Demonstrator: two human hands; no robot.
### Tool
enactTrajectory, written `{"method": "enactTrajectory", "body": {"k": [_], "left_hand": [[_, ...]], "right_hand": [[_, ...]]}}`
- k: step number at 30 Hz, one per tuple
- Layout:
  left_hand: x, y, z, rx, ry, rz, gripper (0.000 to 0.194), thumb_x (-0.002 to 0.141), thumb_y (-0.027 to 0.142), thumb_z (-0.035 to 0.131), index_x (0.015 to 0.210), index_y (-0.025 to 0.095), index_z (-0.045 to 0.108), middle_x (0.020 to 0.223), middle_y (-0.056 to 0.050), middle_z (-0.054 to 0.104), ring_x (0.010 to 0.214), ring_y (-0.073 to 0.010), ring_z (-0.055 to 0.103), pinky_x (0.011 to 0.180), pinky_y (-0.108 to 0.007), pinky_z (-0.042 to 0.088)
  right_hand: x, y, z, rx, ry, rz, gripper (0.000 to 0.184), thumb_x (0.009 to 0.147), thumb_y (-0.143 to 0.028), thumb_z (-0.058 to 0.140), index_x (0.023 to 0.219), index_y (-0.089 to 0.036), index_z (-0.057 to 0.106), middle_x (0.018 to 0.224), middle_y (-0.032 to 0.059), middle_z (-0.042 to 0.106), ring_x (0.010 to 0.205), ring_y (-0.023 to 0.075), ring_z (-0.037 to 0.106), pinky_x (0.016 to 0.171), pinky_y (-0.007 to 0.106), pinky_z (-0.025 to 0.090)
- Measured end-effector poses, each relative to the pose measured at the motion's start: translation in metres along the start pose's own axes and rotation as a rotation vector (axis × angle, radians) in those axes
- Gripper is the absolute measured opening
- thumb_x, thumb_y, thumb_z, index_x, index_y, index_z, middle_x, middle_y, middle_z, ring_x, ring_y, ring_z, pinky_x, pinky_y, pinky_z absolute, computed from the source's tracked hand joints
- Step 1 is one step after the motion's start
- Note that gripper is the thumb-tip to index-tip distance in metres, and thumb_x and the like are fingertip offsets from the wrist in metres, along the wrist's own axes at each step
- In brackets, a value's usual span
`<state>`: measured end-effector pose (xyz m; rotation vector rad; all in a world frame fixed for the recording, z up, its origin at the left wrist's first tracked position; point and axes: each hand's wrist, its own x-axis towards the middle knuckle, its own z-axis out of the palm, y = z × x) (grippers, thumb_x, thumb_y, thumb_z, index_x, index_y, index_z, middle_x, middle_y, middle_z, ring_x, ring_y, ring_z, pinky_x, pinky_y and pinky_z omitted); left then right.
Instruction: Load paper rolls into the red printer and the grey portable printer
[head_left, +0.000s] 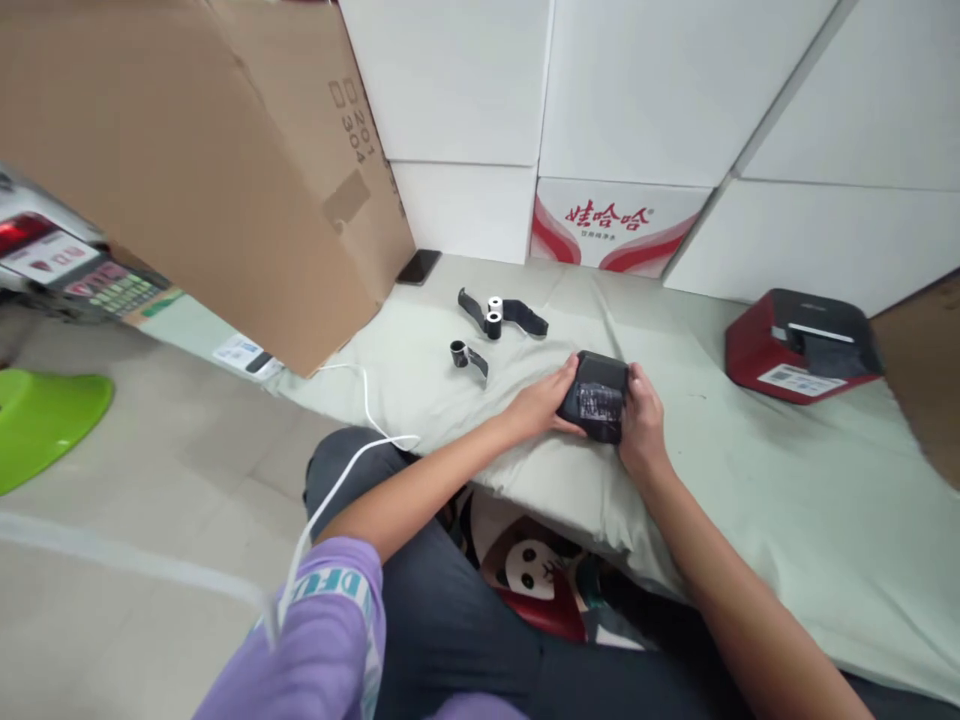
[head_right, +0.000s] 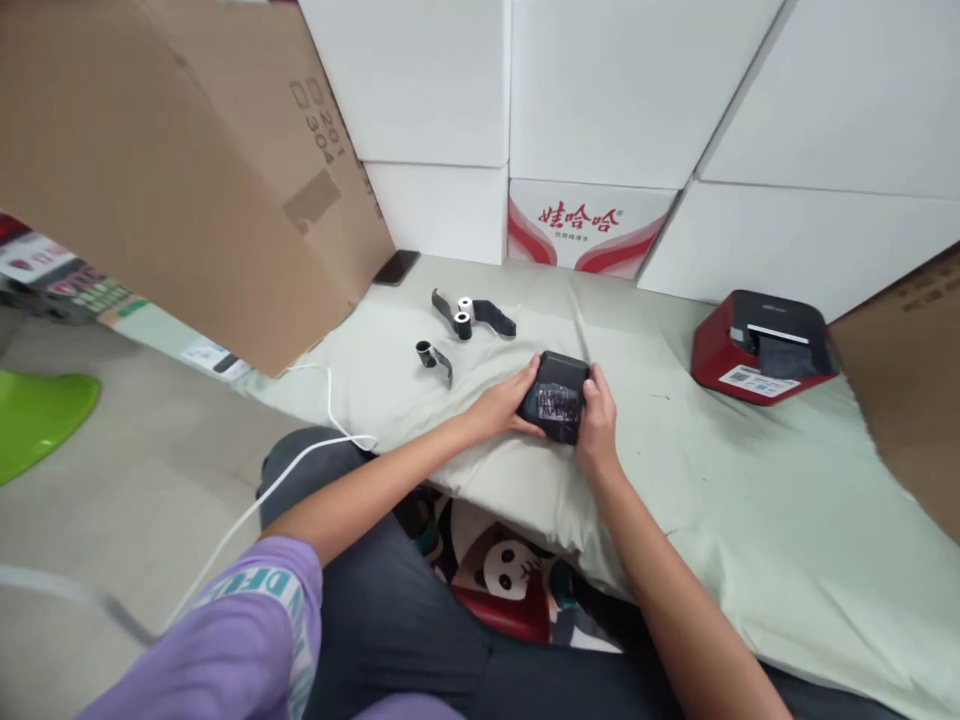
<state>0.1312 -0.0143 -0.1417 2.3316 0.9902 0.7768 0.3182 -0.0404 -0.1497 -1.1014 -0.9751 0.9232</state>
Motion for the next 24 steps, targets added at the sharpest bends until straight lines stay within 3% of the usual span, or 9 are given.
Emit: {"method": "enactTrajectory", "body": {"k": [4, 9, 13, 18, 24], "left_hand": [[0.005, -0.007, 0.0, 0.099, -0.014, -0.078, 0.136, 0.066, 0.054, 0.088, 0.165, 0.01, 0.005, 0.163, -0.025, 0.034, 0.149, -0.0379, 0.041, 0.12, -0.049, 0.041], [0.001, -0.004, -0.002, 0.185, -0.018, -0.139, 0.125, 0.07, 0.059, 0.085, 0.164, 0.014, 0.016, 0.161, -0.023, 0.04, 0.148, -0.0337, 0.044, 0.122, -0.047, 0.035], [-0.002, -0.004, -0.005, 0.207, -0.026, -0.164, 0.118, 0.07, 0.061, 0.084, 0.162, 0.015, 0.026, 0.164, -0.021, 0.034, 0.152, -0.0312, 0.038, 0.124, -0.045, 0.031], [0.0, -0.003, -0.011, 0.25, -0.088, -0.17, 0.114, 0.072, 0.063, 0.08, 0.161, 0.014, 0.029, 0.166, -0.02, 0.03, 0.155, -0.0311, 0.031, 0.125, -0.043, 0.03], [0.001, -0.004, -0.007, 0.289, -0.094, -0.175, 0.114, 0.073, 0.063, 0.081, 0.161, 0.013, 0.029, 0.164, -0.022, 0.034, 0.154, -0.033, 0.034, 0.125, -0.045, 0.03]], "right_hand": [[0.0, 0.004, 0.003, -0.059, -0.017, -0.014, 0.067, 0.088, -0.056, 0.06, 0.144, -0.02, 0.056, 0.159, 0.0095, 0.047, 0.151, 0.0275, 0.038, 0.127, 0.05, 0.023], [0.004, 0.011, 0.005, -0.002, 0.055, 0.028, 0.066, 0.087, -0.055, 0.061, 0.144, -0.021, 0.054, 0.155, 0.0124, 0.05, 0.148, 0.0287, 0.044, 0.124, 0.052, 0.03], [0.002, 0.012, 0.003, -0.087, 0.025, -0.011, 0.064, 0.088, -0.058, 0.058, 0.141, -0.022, 0.056, 0.151, 0.0115, 0.053, 0.145, 0.0298, 0.046, 0.122, 0.053, 0.033], [-0.004, 0.003, 0.002, -0.274, -0.056, -0.065, 0.068, 0.089, -0.06, 0.057, 0.145, -0.021, 0.054, 0.154, 0.0112, 0.051, 0.146, 0.0306, 0.044, 0.125, 0.051, 0.025], [-0.005, 0.003, 0.001, -0.324, -0.083, -0.045, 0.079, 0.089, -0.064, 0.054, 0.153, -0.019, 0.046, 0.164, 0.0108, 0.04, 0.154, 0.0293, 0.033, 0.128, 0.048, 0.02]]}}
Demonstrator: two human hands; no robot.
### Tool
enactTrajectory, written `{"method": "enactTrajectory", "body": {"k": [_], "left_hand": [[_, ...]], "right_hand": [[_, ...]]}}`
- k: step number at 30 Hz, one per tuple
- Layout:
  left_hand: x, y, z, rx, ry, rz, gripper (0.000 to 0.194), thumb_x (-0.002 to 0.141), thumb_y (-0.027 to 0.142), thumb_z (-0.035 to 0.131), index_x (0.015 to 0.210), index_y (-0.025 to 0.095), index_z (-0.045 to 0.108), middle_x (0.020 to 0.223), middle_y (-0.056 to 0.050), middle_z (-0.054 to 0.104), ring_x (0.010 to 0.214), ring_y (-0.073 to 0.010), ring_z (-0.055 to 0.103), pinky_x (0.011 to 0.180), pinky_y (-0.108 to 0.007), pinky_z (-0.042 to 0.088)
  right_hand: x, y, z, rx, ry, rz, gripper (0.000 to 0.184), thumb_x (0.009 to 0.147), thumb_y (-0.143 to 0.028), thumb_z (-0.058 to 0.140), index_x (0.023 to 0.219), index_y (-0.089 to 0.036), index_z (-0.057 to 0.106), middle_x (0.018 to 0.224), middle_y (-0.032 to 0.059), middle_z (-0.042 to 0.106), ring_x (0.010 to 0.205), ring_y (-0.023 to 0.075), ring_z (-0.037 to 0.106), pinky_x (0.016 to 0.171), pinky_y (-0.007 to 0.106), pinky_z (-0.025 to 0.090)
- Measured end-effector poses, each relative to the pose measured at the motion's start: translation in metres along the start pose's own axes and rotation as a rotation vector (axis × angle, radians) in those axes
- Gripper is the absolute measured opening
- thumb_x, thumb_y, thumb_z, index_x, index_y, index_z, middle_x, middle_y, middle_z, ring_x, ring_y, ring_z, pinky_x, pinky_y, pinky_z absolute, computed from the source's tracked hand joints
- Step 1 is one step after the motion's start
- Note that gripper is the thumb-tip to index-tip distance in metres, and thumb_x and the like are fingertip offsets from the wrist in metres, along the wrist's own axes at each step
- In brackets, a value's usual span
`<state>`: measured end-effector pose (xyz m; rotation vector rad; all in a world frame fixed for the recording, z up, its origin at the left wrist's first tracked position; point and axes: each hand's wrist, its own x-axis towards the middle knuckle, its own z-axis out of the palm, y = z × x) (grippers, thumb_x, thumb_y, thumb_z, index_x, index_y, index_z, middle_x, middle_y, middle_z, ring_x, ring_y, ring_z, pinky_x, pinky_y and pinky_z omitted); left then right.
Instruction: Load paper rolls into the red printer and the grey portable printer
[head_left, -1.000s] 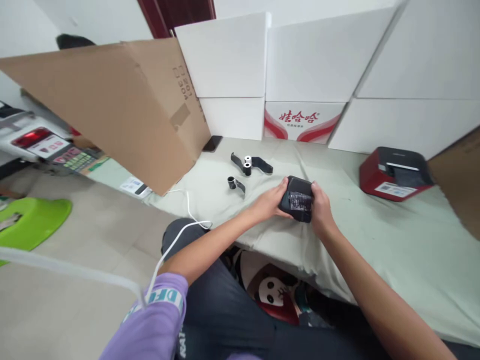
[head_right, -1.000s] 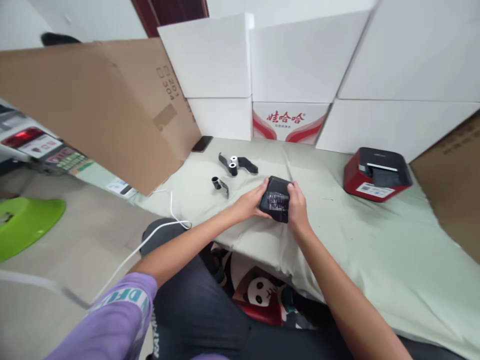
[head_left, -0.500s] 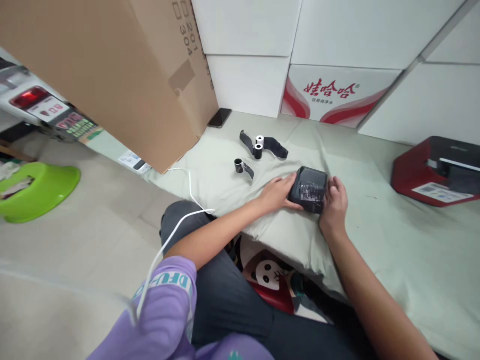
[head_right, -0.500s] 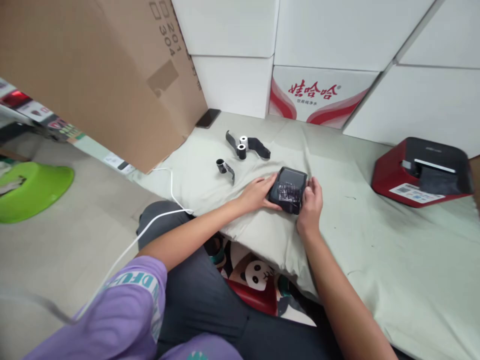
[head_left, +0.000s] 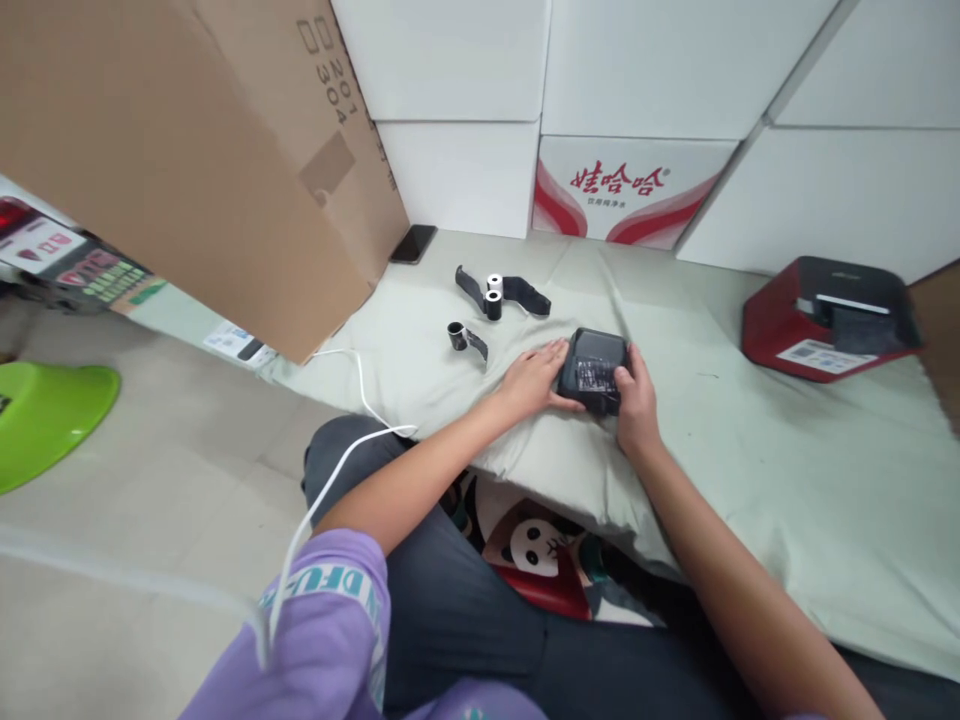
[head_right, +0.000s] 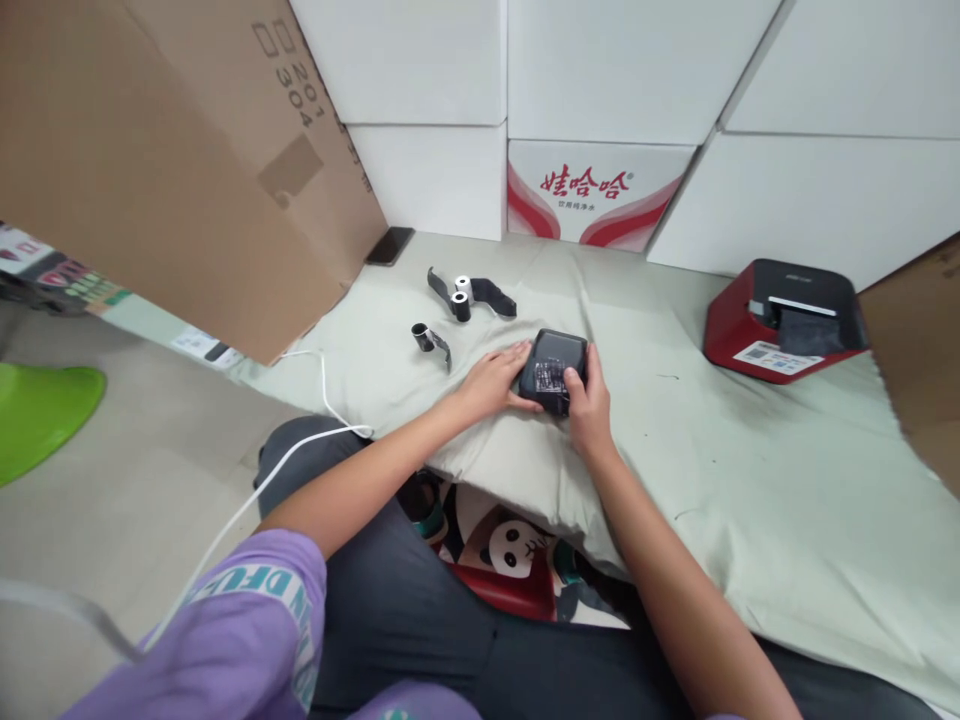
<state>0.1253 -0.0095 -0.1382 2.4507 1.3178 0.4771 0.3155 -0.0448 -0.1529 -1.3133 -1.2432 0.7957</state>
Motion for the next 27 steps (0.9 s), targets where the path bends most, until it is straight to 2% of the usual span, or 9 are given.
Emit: {"method": "enactTrajectory", "body": {"k": [6, 10, 13, 17, 22, 27], "left_hand": [[0.002, -0.004, 0.004, -0.009, 0.015, 0.003, 0.114, 0.071, 0.064, 0.081, 0.161, 0.015, 0.03, 0.162, -0.021, 0.038, 0.152, -0.0334, 0.038, 0.126, -0.049, 0.028], [0.004, -0.005, 0.005, -0.014, 0.012, -0.004, 0.114, 0.069, 0.065, 0.082, 0.16, 0.016, 0.033, 0.161, -0.021, 0.039, 0.152, -0.0328, 0.038, 0.126, -0.051, 0.028], [0.002, -0.003, 0.004, 0.005, 0.007, -0.007, 0.11, 0.071, 0.063, 0.081, 0.159, 0.016, 0.034, 0.161, -0.02, 0.04, 0.151, -0.0318, 0.039, 0.126, -0.048, 0.027], [-0.004, 0.001, -0.001, 0.017, 0.026, 0.012, 0.104, 0.075, 0.061, 0.08, 0.158, 0.017, 0.035, 0.161, -0.019, 0.041, 0.15, -0.031, 0.041, 0.126, -0.046, 0.027], [-0.01, 0.001, -0.002, -0.03, 0.088, 0.011, 0.098, 0.075, 0.06, 0.081, 0.155, 0.017, 0.044, 0.155, -0.017, 0.05, 0.145, -0.0297, 0.048, 0.124, -0.044, 0.03], [-0.008, -0.003, -0.006, -0.08, 0.059, -0.002, 0.098, 0.072, 0.06, 0.083, 0.153, 0.02, 0.047, 0.153, -0.015, 0.054, 0.144, -0.0303, 0.05, 0.126, -0.046, 0.028]], "right_hand": [[0.004, 0.01, -0.003, -0.011, -0.024, -0.001, 0.084, 0.09, -0.063, 0.056, 0.159, -0.02, 0.036, 0.167, 0.0114, 0.033, 0.155, 0.0282, 0.031, 0.128, 0.049, 0.019], [0.002, 0.005, -0.003, -0.033, -0.021, -0.016, 0.085, 0.09, -0.062, 0.056, 0.159, -0.017, 0.035, 0.166, 0.0141, 0.034, 0.155, 0.0289, 0.032, 0.128, 0.049, 0.019], [-0.004, -0.004, -0.001, -0.07, 0.041, -0.018, 0.079, 0.091, -0.059, 0.055, 0.155, -0.014, 0.041, 0.161, 0.0177, 0.042, 0.151, 0.0298, 0.039, 0.126, 0.05, 0.024], [-0.01, -0.013, 0.003, -0.088, 0.172, -0.026, 0.061, 0.092, -0.053, 0.053, 0.14, -0.015, 0.056, 0.147, 0.0186, 0.059, 0.138, 0.0305, 0.054, 0.12, 0.052, 0.033], [-0.01, -0.016, 0.003, -0.066, 0.175, -0.005, 0.054, 0.092, -0.049, 0.052, 0.133, -0.015, 0.059, 0.141, 0.0179, 0.063, 0.134, 0.0289, 0.057, 0.118, 0.051, 0.037], [-0.008, -0.015, -0.001, -0.068, 0.162, -0.008, 0.054, 0.09, -0.052, 0.056, 0.131, -0.017, 0.059, 0.14, 0.0172, 0.064, 0.133, 0.0303, 0.058, 0.116, 0.052, 0.038]]}}
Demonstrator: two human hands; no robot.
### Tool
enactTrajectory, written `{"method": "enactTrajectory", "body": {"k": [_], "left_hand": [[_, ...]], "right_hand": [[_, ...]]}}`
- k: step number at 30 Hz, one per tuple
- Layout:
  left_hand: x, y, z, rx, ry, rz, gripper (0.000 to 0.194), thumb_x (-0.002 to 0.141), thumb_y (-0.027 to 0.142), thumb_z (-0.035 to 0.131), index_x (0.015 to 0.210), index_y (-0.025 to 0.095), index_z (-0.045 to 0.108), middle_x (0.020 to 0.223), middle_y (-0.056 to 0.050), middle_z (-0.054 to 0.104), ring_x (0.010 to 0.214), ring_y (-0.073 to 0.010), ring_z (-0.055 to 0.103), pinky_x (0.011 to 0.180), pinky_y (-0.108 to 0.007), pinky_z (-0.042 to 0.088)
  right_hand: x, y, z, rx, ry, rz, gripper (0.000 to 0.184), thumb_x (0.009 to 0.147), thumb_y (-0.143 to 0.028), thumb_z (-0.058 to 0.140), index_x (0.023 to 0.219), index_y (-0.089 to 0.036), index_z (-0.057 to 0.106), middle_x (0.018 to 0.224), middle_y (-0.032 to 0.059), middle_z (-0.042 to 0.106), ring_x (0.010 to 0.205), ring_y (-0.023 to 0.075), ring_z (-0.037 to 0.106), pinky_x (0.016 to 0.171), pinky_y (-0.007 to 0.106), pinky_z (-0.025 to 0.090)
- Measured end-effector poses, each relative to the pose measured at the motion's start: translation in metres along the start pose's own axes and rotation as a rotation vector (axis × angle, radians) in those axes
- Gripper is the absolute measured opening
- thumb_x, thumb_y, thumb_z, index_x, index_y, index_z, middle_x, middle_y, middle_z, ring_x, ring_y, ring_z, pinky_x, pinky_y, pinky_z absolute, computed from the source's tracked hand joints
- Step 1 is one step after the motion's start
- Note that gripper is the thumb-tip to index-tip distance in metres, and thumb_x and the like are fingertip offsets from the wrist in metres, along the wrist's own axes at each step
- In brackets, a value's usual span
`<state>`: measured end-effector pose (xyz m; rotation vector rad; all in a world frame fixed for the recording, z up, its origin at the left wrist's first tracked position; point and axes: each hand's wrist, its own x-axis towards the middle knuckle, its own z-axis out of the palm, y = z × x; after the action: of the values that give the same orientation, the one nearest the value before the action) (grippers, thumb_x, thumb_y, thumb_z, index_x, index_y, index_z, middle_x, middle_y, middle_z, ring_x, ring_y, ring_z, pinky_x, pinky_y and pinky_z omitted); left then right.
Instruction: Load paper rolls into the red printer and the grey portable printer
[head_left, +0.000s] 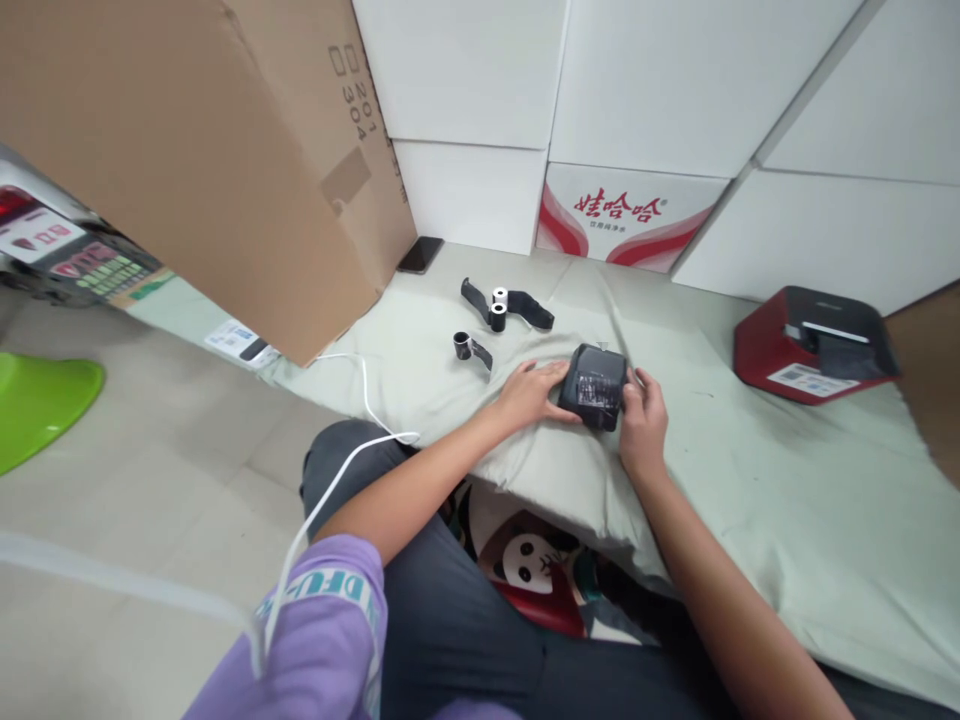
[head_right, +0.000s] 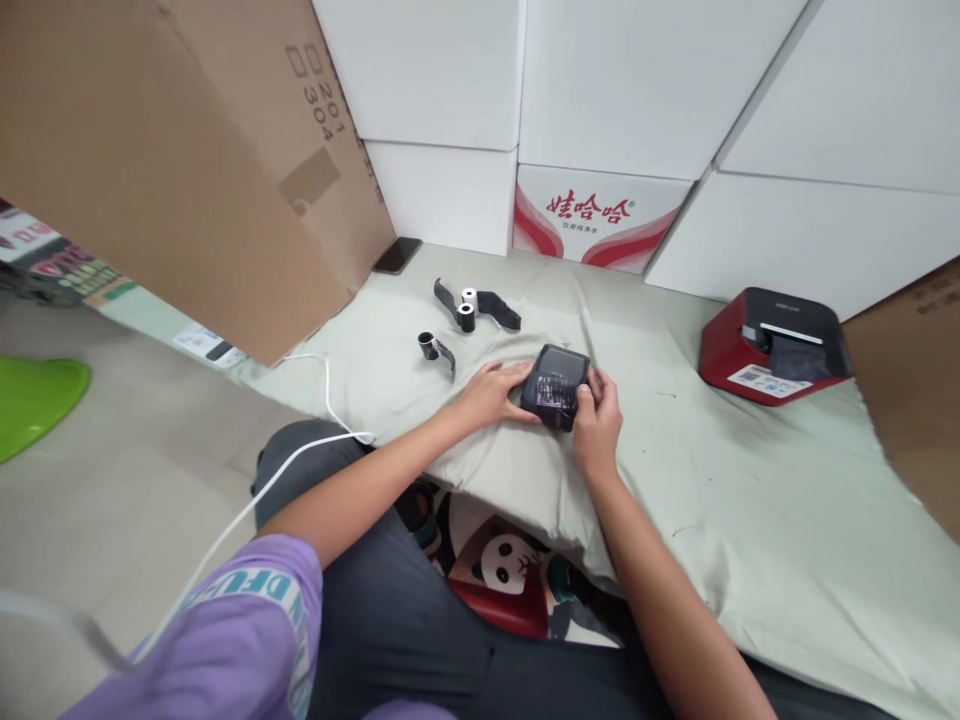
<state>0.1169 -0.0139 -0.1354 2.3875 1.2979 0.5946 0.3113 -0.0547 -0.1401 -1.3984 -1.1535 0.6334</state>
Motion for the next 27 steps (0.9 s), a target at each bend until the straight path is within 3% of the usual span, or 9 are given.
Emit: {"method": "enactTrajectory", "body": {"k": [7, 13, 16, 20, 23, 27], "left_hand": [[0.001, 0.004, -0.008, -0.002, -0.038, -0.003, 0.095, 0.073, 0.056, 0.083, 0.153, 0.02, 0.047, 0.153, -0.013, 0.054, 0.144, -0.0294, 0.049, 0.127, -0.048, 0.024], [0.0, 0.001, -0.002, -0.029, -0.014, 0.008, 0.093, 0.074, 0.055, 0.083, 0.152, 0.02, 0.048, 0.154, -0.013, 0.053, 0.145, -0.0291, 0.048, 0.127, -0.046, 0.025], [0.0, -0.001, 0.0, -0.037, -0.011, 0.009, 0.09, 0.074, 0.054, 0.083, 0.151, 0.021, 0.05, 0.153, -0.013, 0.054, 0.144, -0.0287, 0.049, 0.127, -0.046, 0.024], [0.0, -0.002, 0.004, -0.046, 0.01, 0.023, 0.09, 0.076, 0.055, 0.082, 0.152, 0.021, 0.048, 0.154, -0.013, 0.053, 0.145, -0.0283, 0.049, 0.127, -0.047, 0.024], [-0.001, -0.002, 0.005, -0.055, 0.017, 0.028, 0.091, 0.076, 0.057, 0.081, 0.152, 0.02, 0.048, 0.154, -0.014, 0.053, 0.145, -0.0286, 0.048, 0.126, -0.047, 0.025], [-0.002, 0.0, 0.003, -0.061, 0.012, 0.026, 0.092, 0.075, 0.056, 0.082, 0.151, 0.018, 0.048, 0.153, -0.014, 0.054, 0.145, -0.0286, 0.049, 0.127, -0.047, 0.025]], "right_hand": [[-0.001, 0.0, 0.0, 0.016, -0.009, 0.007, 0.054, 0.09, -0.051, 0.057, 0.131, -0.016, 0.059, 0.139, 0.0172, 0.064, 0.132, 0.0303, 0.059, 0.115, 0.051, 0.04], [-0.009, -0.001, 0.001, 0.021, 0.129, -0.146, 0.04, 0.094, -0.045, 0.054, 0.122, -0.018, 0.061, 0.125, 0.0146, 0.07, 0.12, 0.0285, 0.066, 0.108, 0.05, 0.046], [0.0, -0.001, 0.0, 0.051, 0.007, -0.198, 0.045, 0.094, -0.048, 0.055, 0.129, -0.02, 0.061, 0.138, 0.0143, 0.064, 0.131, 0.0289, 0.06, 0.115, 0.049, 0.041], [0.029, 0.003, -0.006, 0.034, -0.14, -0.132, 0.057, 0.096, -0.055, 0.049, 0.142, -0.023, 0.055, 0.155, 0.011, 0.051, 0.146, 0.0278, 0.044, 0.123, 0.051, 0.029], [0.049, 0.004, -0.014, -0.091, -0.214, -0.107, 0.053, 0.096, -0.058, 0.046, 0.129, -0.024, 0.067, 0.151, 0.0102, 0.056, 0.144, 0.0294, 0.044, 0.122, 0.055, 0.026], [0.073, 0.002, -0.019, -0.386, -0.218, -0.235, 0.035, 0.089, -0.051, 0.058, 0.09, -0.024, 0.081, 0.139, 0.0118, 0.063, 0.141, 0.0352, 0.041, 0.12, 0.062, 0.02]]}}
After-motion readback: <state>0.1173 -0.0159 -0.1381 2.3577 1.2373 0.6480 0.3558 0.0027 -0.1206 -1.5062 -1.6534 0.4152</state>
